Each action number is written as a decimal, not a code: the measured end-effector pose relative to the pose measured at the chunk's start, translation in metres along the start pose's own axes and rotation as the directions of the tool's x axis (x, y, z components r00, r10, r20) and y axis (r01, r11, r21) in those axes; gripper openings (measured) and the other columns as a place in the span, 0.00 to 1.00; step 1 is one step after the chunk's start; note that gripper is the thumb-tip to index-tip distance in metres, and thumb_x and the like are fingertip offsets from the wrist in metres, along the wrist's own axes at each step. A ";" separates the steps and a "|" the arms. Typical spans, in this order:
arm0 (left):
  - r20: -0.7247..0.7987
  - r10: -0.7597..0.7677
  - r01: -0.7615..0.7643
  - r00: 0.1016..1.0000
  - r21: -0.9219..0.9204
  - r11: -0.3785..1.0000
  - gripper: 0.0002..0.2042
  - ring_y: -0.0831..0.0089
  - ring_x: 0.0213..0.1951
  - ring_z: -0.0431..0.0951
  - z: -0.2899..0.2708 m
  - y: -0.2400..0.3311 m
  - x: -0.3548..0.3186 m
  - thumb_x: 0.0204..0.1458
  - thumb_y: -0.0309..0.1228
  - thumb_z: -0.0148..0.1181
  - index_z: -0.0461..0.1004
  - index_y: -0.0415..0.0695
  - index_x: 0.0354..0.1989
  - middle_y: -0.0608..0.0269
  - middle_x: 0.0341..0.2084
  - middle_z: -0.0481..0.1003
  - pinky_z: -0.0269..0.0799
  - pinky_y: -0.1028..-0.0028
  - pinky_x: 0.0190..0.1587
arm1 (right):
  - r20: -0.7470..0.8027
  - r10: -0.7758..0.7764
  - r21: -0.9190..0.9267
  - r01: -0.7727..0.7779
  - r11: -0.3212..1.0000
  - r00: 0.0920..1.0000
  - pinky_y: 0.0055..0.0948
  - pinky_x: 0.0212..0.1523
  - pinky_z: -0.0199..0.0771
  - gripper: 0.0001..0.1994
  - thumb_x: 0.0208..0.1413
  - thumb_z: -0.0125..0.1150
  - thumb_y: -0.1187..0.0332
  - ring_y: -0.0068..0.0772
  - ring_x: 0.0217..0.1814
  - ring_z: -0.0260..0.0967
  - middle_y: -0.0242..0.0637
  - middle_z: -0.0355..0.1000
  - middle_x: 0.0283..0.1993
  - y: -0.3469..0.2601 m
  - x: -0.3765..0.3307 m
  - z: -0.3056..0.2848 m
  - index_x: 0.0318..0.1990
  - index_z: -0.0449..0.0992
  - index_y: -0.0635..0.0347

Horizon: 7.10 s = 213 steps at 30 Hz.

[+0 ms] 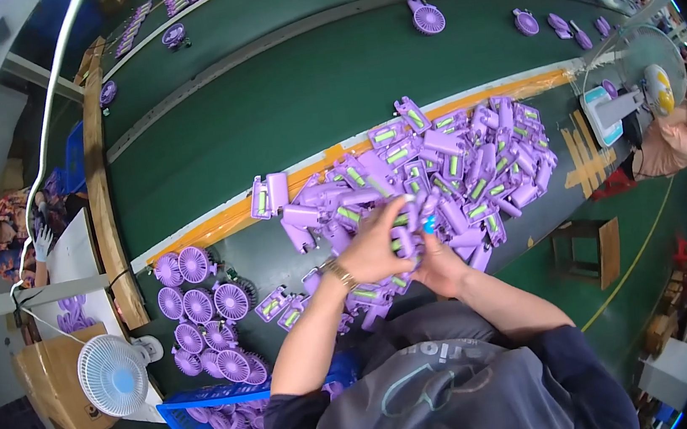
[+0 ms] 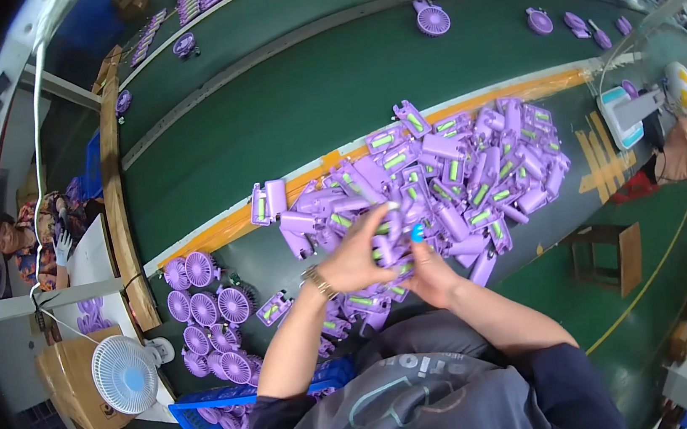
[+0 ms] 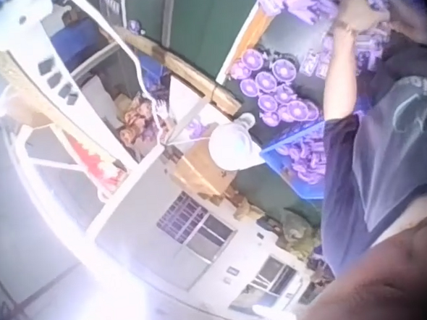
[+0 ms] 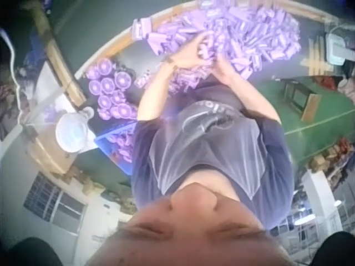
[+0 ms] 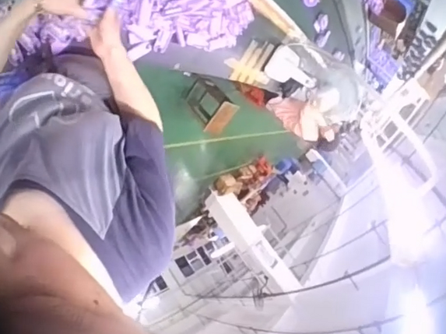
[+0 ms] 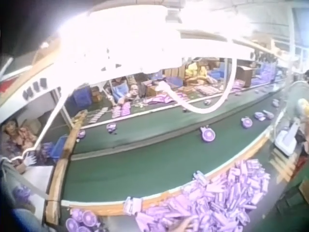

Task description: The person assembles portable electric fans by connecting motor and circuit components, fitting them into fan housings and handles by hand, and placing the units onto the conveyor belt.

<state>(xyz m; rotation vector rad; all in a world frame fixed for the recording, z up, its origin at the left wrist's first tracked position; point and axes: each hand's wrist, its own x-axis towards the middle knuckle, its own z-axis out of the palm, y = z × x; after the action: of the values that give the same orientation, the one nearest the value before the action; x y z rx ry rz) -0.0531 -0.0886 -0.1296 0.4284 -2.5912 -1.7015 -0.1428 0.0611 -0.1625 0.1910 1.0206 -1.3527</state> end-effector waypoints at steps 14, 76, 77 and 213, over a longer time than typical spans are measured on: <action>-0.404 -0.402 0.457 0.822 0.046 0.889 0.26 0.60 0.49 0.69 -0.045 -0.035 0.121 0.42 0.39 0.62 0.65 0.45 0.51 0.54 0.46 0.70 0.65 0.68 0.51 | 0.027 -0.909 -0.960 0.265 0.092 0.415 0.36 0.54 0.54 0.26 0.43 0.55 0.76 0.44 0.54 0.56 0.47 0.58 0.49 -0.127 0.016 -0.094 0.53 0.57 0.62; -0.937 -0.346 0.834 0.048 -0.153 0.530 0.09 0.62 0.42 0.70 -0.079 -0.127 -0.202 0.39 0.33 0.60 0.74 0.46 0.30 0.57 0.30 0.75 0.63 0.62 0.43 | 0.784 0.406 -0.148 0.777 -0.612 0.470 0.34 0.59 0.52 0.15 0.44 0.53 0.71 0.34 0.58 0.56 0.34 0.62 0.53 0.077 0.048 0.085 0.43 0.70 0.57; -0.938 -0.343 0.829 0.046 -0.155 0.537 0.09 0.62 0.42 0.70 -0.083 -0.138 -0.202 0.39 0.33 0.60 0.74 0.46 0.30 0.57 0.30 0.75 0.63 0.62 0.43 | 0.801 0.306 -0.258 0.758 -0.600 0.515 0.35 0.57 0.54 0.16 0.42 0.54 0.72 0.36 0.57 0.57 0.35 0.63 0.52 0.076 0.048 0.086 0.43 0.70 0.58; -0.838 -0.341 0.527 0.427 -0.076 0.846 0.11 0.58 0.37 0.75 0.015 -0.066 -0.101 0.40 0.27 0.60 0.74 0.41 0.34 0.53 0.34 0.74 0.69 0.66 0.41 | 0.206 -0.767 -0.653 0.669 0.355 0.608 0.25 0.41 0.65 0.08 0.56 0.48 0.74 0.24 0.35 0.66 0.36 0.70 0.33 -0.094 -0.041 -0.053 0.40 0.71 0.66</action>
<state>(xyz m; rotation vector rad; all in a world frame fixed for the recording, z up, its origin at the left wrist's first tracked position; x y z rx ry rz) 0.0568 -0.0765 -0.1814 1.6008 -1.9444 -0.8528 -0.2451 0.0988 -0.1244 -0.8745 1.7902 -1.6347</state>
